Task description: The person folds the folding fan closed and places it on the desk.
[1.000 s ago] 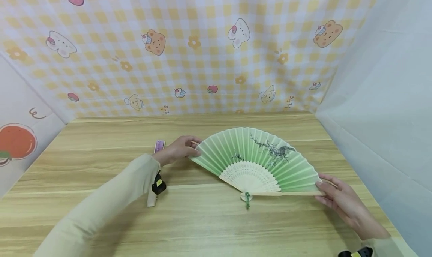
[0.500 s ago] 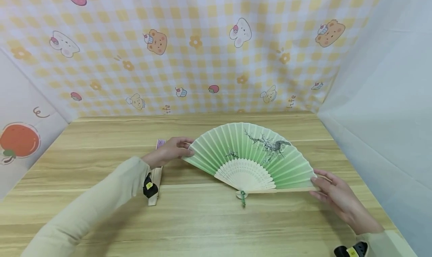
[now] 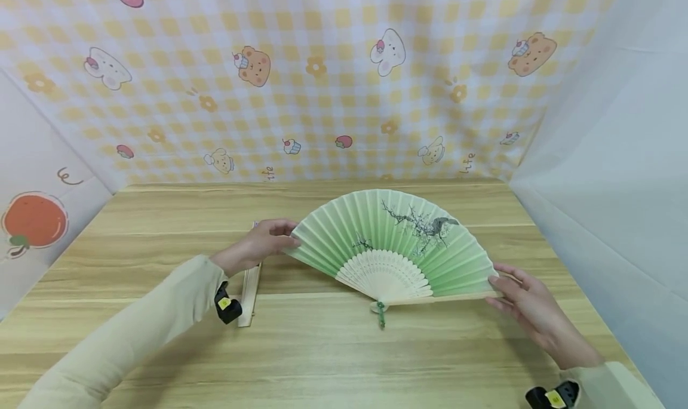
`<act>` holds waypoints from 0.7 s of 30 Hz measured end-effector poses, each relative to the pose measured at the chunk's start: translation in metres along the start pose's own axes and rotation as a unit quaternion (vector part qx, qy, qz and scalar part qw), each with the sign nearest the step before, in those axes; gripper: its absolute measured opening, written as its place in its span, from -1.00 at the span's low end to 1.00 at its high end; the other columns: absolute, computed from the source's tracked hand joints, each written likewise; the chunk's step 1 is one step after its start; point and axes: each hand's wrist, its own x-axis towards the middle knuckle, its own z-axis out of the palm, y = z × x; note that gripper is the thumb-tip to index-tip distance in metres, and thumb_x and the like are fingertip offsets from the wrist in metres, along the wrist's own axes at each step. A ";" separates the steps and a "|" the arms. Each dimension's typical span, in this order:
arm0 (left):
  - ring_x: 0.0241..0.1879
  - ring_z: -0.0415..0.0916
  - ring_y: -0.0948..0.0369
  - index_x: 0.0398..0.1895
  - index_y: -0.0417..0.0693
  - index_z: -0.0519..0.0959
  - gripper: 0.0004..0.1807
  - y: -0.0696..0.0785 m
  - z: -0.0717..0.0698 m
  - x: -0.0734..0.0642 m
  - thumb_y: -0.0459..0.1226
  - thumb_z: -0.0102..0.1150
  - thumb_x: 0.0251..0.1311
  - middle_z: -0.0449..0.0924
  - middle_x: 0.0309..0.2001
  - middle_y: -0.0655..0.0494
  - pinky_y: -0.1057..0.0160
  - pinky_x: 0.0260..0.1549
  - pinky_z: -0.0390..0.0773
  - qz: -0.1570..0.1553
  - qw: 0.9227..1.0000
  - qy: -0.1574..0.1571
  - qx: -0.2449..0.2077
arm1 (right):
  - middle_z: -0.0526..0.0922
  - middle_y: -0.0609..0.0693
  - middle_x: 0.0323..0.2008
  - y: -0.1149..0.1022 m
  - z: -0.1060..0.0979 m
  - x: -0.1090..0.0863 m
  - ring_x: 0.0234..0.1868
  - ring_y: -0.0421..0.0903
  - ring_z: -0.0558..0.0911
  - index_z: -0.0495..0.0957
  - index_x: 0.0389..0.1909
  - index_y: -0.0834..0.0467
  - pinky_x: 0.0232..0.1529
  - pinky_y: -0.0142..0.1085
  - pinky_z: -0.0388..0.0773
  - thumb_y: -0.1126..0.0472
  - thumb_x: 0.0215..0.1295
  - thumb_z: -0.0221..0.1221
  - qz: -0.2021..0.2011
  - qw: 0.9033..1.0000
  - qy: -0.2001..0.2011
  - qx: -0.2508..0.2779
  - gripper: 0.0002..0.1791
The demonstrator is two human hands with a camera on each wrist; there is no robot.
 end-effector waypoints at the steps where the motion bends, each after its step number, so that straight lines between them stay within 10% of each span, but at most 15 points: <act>1: -0.28 0.44 0.21 0.04 -0.26 0.40 -0.60 0.001 -0.001 -0.001 -0.42 0.11 0.07 0.46 -0.20 0.00 0.16 -0.17 0.51 0.001 1.000 0.002 -0.007 | 0.48 -0.14 -0.25 0.000 0.001 0.001 -0.27 -0.26 0.53 0.44 -0.16 -0.03 -0.21 -0.35 0.54 0.35 0.31 -0.08 -0.004 1.000 -0.002 0.002 -0.76; 21: -0.28 0.46 0.20 0.12 -0.19 0.33 -0.57 -0.002 -0.027 -0.021 -0.36 0.05 0.15 0.44 -0.14 0.01 0.12 -0.16 0.48 0.002 0.998 0.045 -0.036 | 0.46 -0.12 -0.18 -0.015 0.033 0.023 -0.25 -0.23 0.53 0.40 -0.09 0.02 -0.18 -0.38 0.53 0.31 0.28 -0.02 -0.040 0.999 -0.024 -0.004 -0.78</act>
